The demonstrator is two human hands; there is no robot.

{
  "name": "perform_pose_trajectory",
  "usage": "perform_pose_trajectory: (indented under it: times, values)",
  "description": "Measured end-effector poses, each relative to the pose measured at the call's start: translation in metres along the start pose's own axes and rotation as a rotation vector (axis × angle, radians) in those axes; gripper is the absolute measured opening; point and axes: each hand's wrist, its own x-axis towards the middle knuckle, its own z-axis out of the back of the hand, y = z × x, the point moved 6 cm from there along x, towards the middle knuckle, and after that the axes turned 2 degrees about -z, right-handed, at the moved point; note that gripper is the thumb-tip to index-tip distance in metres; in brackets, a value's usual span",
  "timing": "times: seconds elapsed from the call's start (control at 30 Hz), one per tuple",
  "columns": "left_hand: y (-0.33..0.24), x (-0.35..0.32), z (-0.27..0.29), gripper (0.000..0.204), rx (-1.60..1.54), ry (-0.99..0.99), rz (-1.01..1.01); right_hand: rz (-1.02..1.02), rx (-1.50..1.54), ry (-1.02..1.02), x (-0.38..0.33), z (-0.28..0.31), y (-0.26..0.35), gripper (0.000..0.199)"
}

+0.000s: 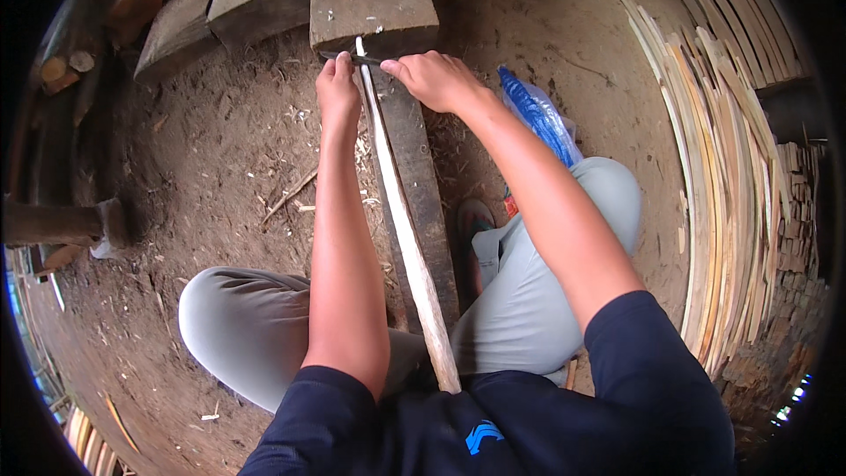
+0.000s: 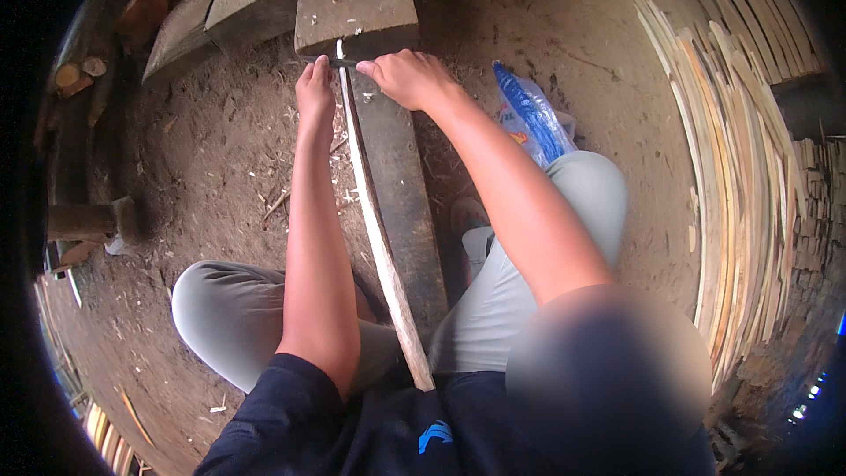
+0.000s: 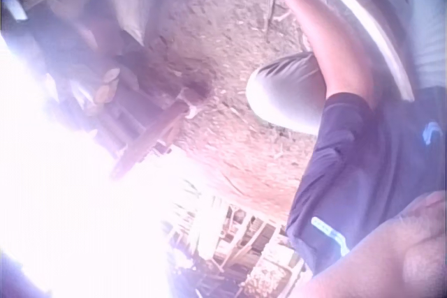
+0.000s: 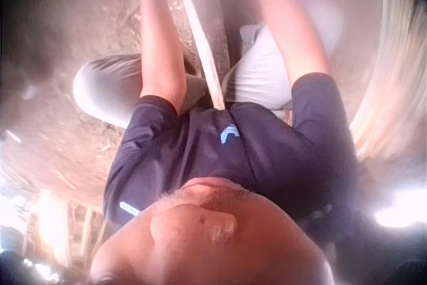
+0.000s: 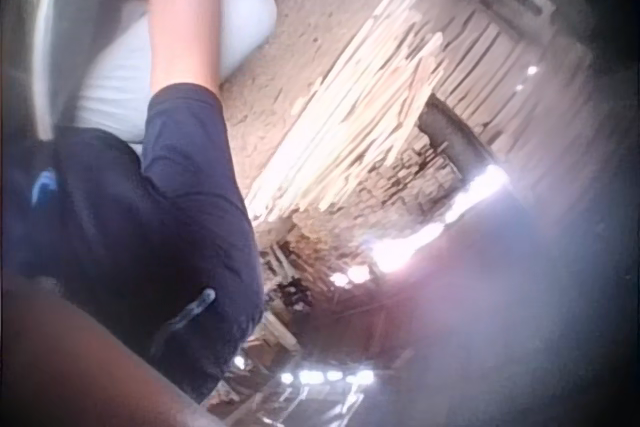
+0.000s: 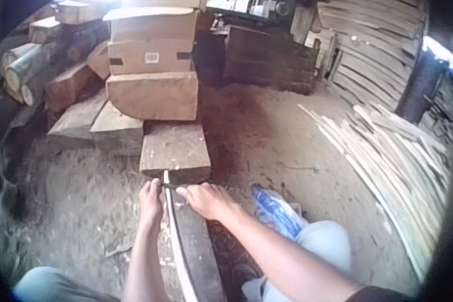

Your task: The person sits on the ground and uses a knife to shave and shape a long piece of wood. They repeatedly scrape along the length of the wood, occasionally pausing to inspect the surface. Another person briefly walks through the background.

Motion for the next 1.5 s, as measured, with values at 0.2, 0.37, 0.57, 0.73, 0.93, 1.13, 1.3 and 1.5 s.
perform_pose_trajectory:
  times: [0.2, 0.37, 0.57, 0.73, 0.93, 1.13, 1.3, 1.5]
  values:
    - [0.015, -0.001, 0.014, 0.035, -0.006, -0.092, -0.016, 0.025, -0.001, 0.072, 0.000, 0.007, 0.009, 0.056]
    - [0.012, -0.035, 0.008, 0.035, -0.100, -0.172, -0.030, 0.027, -0.038, 0.131, -0.015, 0.014, 0.006, 0.057]
    - [0.012, -0.035, 0.004, 0.037, -0.063, -0.135, -0.007, 0.046, -0.057, 0.069, -0.016, 0.015, 0.006, 0.056]
    - [0.022, -0.013, 0.008, 0.031, -0.031, -0.062, 0.037, 0.040, -0.044, 0.057, -0.005, 0.012, 0.003, 0.057]
    - [0.011, 0.008, 0.000, 0.036, 0.023, -0.007, 0.079, 0.006, -0.105, 0.028, 0.016, 0.007, -0.003, 0.057]
    - [0.014, 0.010, 0.003, 0.035, 0.023, -0.052, 0.049, -0.003, -0.087, 0.017, 0.012, 0.010, 0.007, 0.057]
    - [0.005, -0.029, 0.000, 0.034, -0.060, -0.100, 0.000, 0.052, -0.030, 0.067, -0.006, 0.013, 0.001, 0.058]
    - [0.000, -0.035, 0.000, 0.033, -0.076, -0.090, 0.022, 0.034, -0.017, 0.093, -0.011, 0.013, -0.001, 0.056]
